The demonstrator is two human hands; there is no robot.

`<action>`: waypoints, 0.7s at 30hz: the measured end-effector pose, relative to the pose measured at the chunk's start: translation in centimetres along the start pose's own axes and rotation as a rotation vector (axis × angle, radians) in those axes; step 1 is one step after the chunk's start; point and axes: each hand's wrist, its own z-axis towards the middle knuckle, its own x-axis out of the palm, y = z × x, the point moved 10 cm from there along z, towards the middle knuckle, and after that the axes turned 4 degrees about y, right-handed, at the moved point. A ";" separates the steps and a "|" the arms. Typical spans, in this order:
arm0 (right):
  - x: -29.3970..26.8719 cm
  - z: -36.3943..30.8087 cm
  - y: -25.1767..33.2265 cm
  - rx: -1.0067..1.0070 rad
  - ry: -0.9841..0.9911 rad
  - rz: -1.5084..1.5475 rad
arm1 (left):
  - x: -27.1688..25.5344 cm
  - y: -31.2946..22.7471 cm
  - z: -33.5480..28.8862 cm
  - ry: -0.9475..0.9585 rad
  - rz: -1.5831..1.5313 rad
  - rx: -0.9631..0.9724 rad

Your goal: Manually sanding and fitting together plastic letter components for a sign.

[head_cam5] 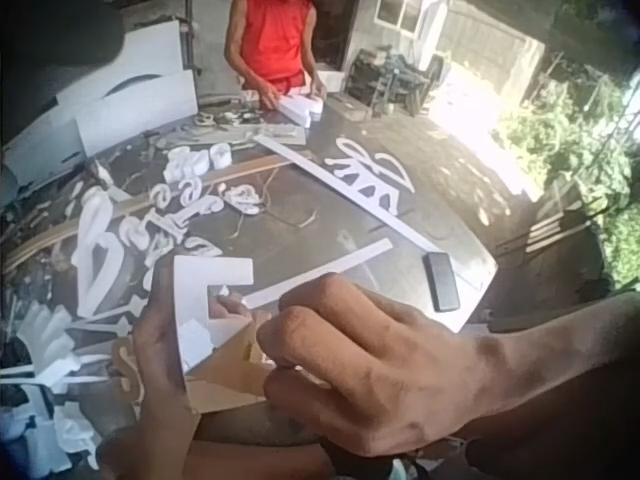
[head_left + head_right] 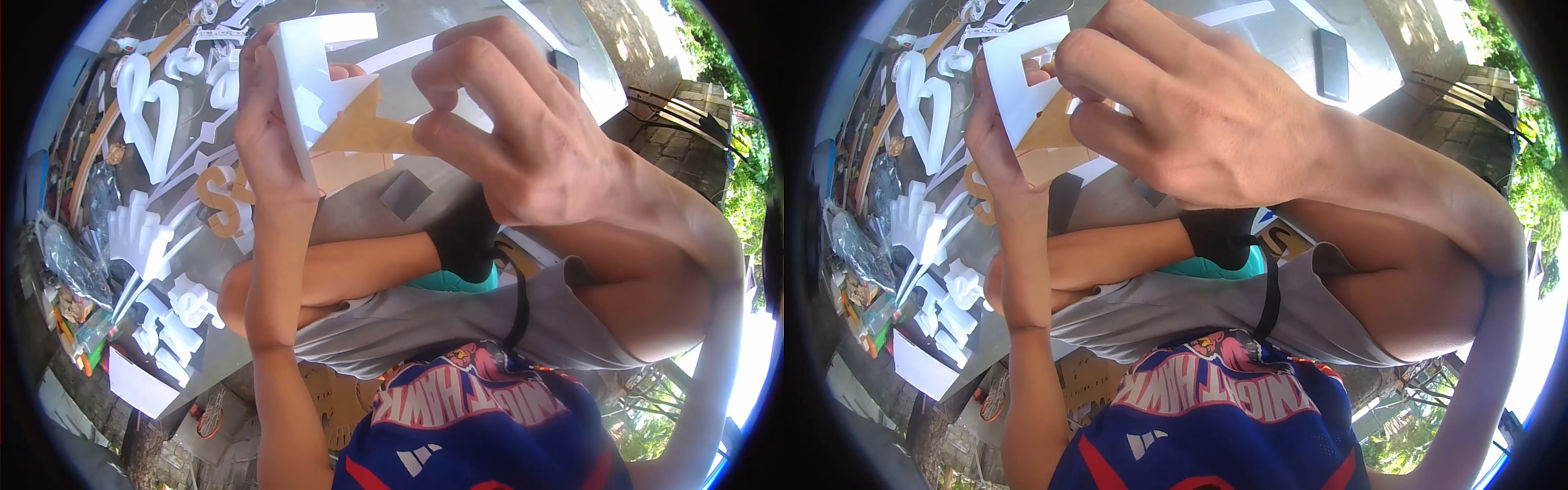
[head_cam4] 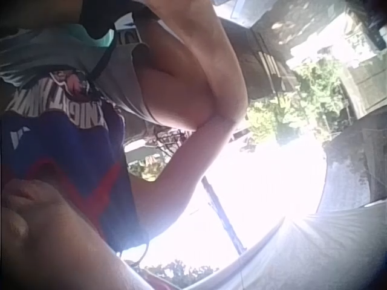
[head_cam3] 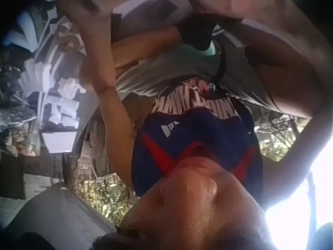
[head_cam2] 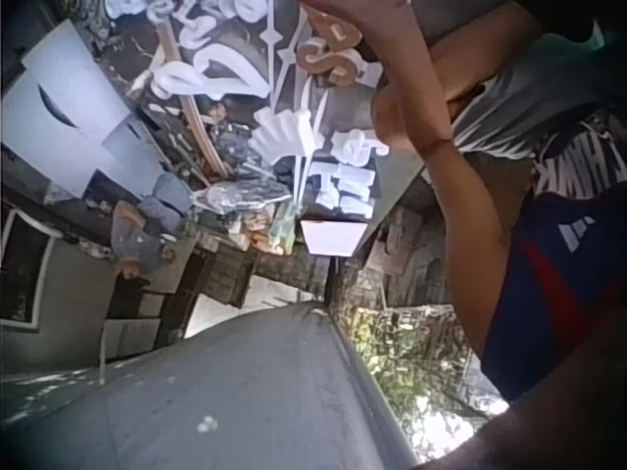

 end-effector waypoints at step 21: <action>0.6 -0.8 -0.3 0.012 0.110 0.084 | -4.0 -4.2 2.1 0.133 -0.013 0.047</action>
